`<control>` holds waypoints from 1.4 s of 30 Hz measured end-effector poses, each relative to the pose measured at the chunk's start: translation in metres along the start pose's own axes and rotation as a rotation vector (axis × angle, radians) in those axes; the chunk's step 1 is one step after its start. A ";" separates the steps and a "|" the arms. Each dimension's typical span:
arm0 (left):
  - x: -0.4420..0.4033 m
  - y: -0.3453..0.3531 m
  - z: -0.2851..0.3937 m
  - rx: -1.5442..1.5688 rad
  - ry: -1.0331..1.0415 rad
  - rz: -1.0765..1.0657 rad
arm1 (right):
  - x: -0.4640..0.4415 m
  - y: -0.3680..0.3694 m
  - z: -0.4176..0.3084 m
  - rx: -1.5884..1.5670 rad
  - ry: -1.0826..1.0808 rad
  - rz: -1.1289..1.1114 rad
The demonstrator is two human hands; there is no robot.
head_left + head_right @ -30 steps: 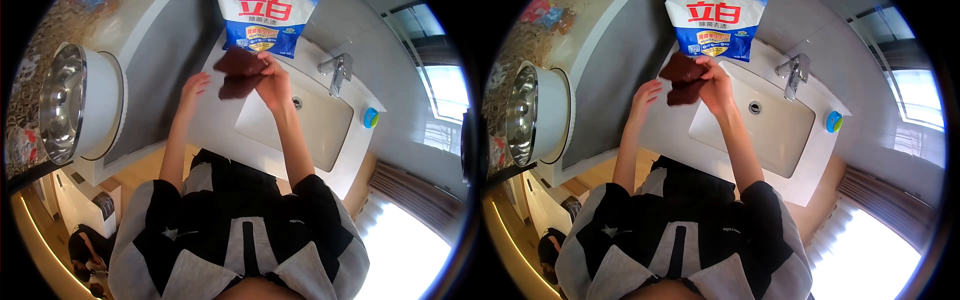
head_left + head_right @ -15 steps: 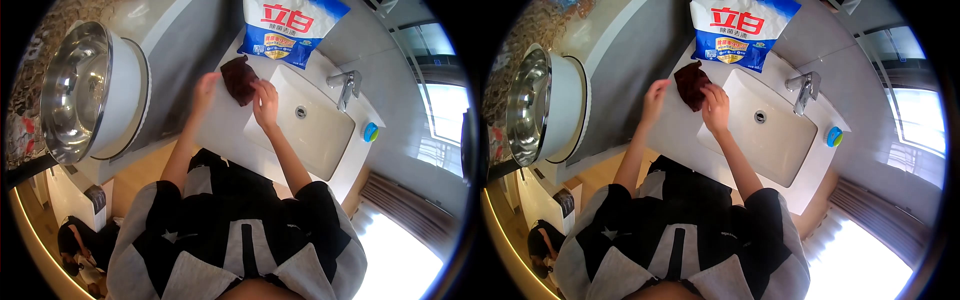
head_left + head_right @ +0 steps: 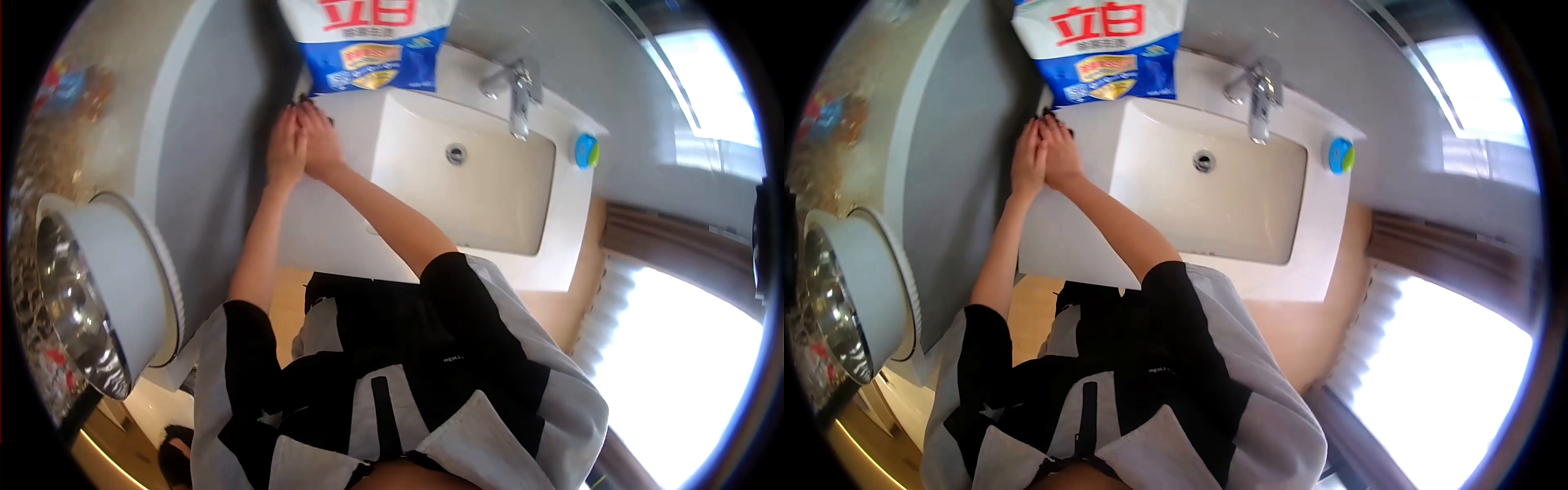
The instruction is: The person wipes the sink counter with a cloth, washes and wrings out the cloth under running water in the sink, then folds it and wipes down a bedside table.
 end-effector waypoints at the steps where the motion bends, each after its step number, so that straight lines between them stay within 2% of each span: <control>1: 0.011 0.001 0.006 -0.019 0.024 -0.006 | 0.010 -0.005 -0.002 -0.024 0.008 -0.014; 3: 0.052 0.003 0.023 -0.053 0.057 -0.017 | 0.047 -0.020 -0.020 -0.082 0.023 -0.051; 6: 0.127 0.000 0.049 0.001 -0.019 -0.082 | 0.106 -0.046 -0.056 -0.170 -0.008 -0.066; 10: 0.206 0.007 0.092 -0.051 -0.083 -0.189 | 0.178 -0.083 -0.088 -0.140 -0.095 -0.235; 12: 0.225 0.024 0.113 -0.058 -0.095 -0.236 | 0.208 -0.102 -0.077 -0.182 -0.035 -0.179; 15: 0.246 0.064 0.158 0.067 0.136 -0.374 | 0.256 -0.140 -0.042 -0.261 0.118 -0.112; 18: 0.251 0.090 0.228 0.253 0.200 -0.704 | 0.311 -0.198 -0.006 -0.201 0.218 -0.178; 19: 0.251 0.096 0.242 0.295 0.170 -0.729 | 0.329 -0.222 0.007 -0.163 0.284 -0.149; 22: 0.235 0.099 0.266 0.296 0.253 -0.613 | 0.402 -0.275 0.051 0.052 0.508 -0.125; 23: 0.223 0.097 0.267 0.248 0.219 -0.583 | 0.428 -0.293 0.066 0.103 0.572 -0.111; 26: 0.170 0.077 0.249 0.219 0.271 -0.315 | 0.481 -0.339 0.102 0.283 0.785 -0.061; 29: 0.085 0.047 0.204 0.061 0.198 -0.032 | 0.497 -0.357 0.133 0.402 0.809 0.032; 32: -0.005 -0.025 0.217 0.028 0.278 0.265 | 0.505 -0.371 0.177 0.513 0.942 0.150; 34: -0.049 -0.060 0.229 -0.110 0.336 0.475 | 0.501 -0.379 0.207 0.583 1.019 0.204; 36: -0.082 -0.085 0.255 -0.213 0.398 0.590 | 0.493 -0.384 0.239 0.629 1.062 0.238; 39: -0.137 -0.099 0.248 -0.191 0.419 0.551 | 0.472 -0.383 0.280 0.679 1.070 0.220; 42: -0.180 -0.087 0.205 -0.292 0.192 0.484 | 0.459 -0.381 0.333 0.659 1.073 0.228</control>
Point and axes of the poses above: each hand's wrist, its own x-axis away from the middle knuckle, its own y-axis out of the palm, z = x × y, the point moved 9 cm from there along -x, towards the middle knuckle, and after that the axes turned 13 degrees about -y, right-handed, at the moved point
